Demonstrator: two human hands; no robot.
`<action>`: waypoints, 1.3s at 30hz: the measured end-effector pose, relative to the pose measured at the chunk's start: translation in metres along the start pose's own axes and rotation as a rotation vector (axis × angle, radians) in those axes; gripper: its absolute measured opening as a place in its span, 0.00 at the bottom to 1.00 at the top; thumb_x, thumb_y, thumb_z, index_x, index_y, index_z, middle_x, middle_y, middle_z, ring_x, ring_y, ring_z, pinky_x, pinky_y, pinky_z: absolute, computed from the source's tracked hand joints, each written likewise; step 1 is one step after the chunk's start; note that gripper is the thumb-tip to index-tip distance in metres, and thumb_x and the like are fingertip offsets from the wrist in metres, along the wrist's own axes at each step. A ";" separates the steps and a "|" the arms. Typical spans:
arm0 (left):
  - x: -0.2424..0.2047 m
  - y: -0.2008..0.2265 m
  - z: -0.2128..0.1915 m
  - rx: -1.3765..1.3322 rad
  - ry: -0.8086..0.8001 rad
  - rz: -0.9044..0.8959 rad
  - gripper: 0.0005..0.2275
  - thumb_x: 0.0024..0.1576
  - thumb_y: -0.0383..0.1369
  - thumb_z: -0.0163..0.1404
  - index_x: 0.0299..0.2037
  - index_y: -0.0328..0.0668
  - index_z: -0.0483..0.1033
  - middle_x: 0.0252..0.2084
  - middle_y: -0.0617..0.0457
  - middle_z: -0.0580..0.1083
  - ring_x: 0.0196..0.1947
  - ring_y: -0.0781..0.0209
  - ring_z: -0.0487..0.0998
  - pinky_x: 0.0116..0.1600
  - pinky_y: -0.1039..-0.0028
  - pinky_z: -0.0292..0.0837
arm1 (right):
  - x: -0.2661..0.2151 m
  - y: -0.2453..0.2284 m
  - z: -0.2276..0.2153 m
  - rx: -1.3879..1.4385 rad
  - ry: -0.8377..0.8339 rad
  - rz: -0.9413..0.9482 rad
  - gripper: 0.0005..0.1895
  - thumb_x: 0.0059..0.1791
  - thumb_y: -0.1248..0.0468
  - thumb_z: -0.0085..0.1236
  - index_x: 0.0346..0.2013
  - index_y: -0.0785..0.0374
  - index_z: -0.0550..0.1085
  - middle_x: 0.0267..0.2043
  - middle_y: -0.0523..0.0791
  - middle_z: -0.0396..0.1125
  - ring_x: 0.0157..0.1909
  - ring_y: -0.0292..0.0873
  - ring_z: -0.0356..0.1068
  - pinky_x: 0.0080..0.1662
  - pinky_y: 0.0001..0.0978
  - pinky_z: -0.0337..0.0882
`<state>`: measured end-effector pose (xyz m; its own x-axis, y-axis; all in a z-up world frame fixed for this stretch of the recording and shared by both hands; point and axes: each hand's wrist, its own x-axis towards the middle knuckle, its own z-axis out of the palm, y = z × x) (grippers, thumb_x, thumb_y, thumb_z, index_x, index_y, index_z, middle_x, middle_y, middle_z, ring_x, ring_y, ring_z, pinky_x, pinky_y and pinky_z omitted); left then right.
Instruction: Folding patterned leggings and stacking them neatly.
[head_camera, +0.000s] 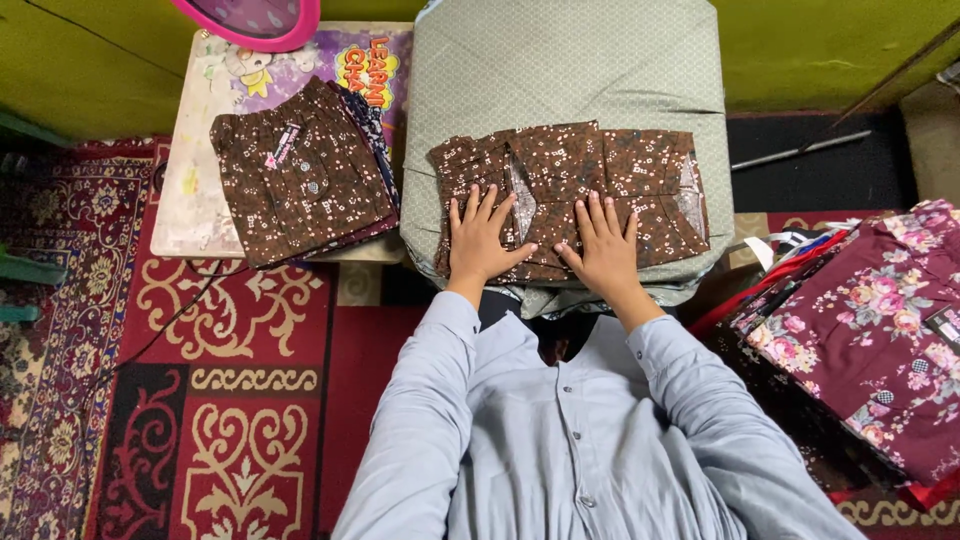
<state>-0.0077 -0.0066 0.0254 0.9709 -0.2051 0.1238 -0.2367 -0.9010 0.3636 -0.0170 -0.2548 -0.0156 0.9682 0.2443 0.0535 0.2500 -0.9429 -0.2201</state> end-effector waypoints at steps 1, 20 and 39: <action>-0.001 -0.001 0.001 -0.001 0.002 0.004 0.42 0.44 0.65 0.51 0.70 0.62 0.62 0.74 0.49 0.60 0.77 0.43 0.50 0.75 0.38 0.34 | 0.001 0.000 -0.001 -0.002 0.003 0.002 0.46 0.53 0.30 0.37 0.78 0.53 0.53 0.82 0.48 0.41 0.82 0.53 0.37 0.71 0.73 0.36; -0.002 0.003 -0.009 -0.016 -0.059 -0.020 0.41 0.45 0.66 0.50 0.70 0.62 0.63 0.74 0.48 0.59 0.77 0.43 0.49 0.75 0.39 0.32 | 0.061 -0.012 -0.003 0.022 0.029 0.005 0.46 0.54 0.30 0.36 0.77 0.56 0.54 0.80 0.55 0.44 0.81 0.56 0.40 0.72 0.70 0.40; 0.001 0.005 -0.007 0.009 -0.081 -0.036 0.42 0.45 0.68 0.49 0.70 0.62 0.63 0.75 0.50 0.58 0.78 0.45 0.47 0.76 0.40 0.31 | -0.001 -0.020 -0.013 0.091 0.021 -0.039 0.43 0.55 0.32 0.32 0.79 0.50 0.50 0.82 0.47 0.42 0.82 0.48 0.38 0.72 0.68 0.30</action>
<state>-0.0083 -0.0085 0.0337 0.9786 -0.2029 0.0356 -0.2020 -0.9117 0.3577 -0.0228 -0.2392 0.0013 0.9578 0.2747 0.0843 0.2873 -0.9081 -0.3046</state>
